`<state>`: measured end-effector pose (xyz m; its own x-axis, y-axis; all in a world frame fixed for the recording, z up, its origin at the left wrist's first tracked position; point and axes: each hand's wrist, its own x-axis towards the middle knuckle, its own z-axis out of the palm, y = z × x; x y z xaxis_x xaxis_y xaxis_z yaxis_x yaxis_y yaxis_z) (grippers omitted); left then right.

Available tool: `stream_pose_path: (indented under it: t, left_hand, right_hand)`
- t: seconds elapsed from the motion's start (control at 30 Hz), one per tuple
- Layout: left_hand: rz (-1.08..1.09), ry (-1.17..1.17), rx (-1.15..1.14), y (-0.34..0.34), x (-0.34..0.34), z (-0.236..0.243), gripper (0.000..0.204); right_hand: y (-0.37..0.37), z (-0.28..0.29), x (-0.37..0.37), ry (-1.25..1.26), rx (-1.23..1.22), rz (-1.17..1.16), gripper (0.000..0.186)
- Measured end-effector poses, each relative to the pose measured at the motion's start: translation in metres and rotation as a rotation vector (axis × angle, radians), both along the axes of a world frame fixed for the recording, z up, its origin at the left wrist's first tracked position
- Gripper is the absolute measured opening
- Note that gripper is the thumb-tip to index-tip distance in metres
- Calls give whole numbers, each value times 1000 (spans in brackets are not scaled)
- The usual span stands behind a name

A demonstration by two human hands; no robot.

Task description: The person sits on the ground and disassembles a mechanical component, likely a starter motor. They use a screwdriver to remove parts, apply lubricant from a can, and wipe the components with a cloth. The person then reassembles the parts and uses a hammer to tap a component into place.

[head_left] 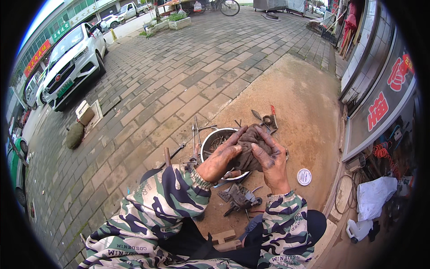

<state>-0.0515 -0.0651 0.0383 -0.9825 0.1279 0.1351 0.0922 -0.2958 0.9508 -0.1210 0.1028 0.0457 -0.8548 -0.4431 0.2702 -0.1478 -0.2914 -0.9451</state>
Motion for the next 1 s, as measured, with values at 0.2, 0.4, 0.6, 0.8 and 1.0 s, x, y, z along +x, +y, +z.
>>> stream_pose_path:
  t: [0.2, 0.4, 0.6, 0.8, 1.0]
  left_hand:
    - [-32, 10, -159, 9, -3, 13, 80]
    - [-73, 72, -185, 10, -8, -9, 43]
    - [478, 230, -261, -8, -14, -3, 22]
    - [-167, -137, 563, 7, -19, -4, 55]
    - [76, -305, 388, 32, -19, -4, 54]
  right_hand:
    - [28, -22, -28, -51, -68, -359, 23]
    - [7, 2, 1, 60, 6, -276, 37]
    - [10, 18, -1, -66, 34, -49, 17]
    - [25, 47, -1, 448, 565, -327, 28]
    - [14, 21, 10, 769, 379, -200, 32]
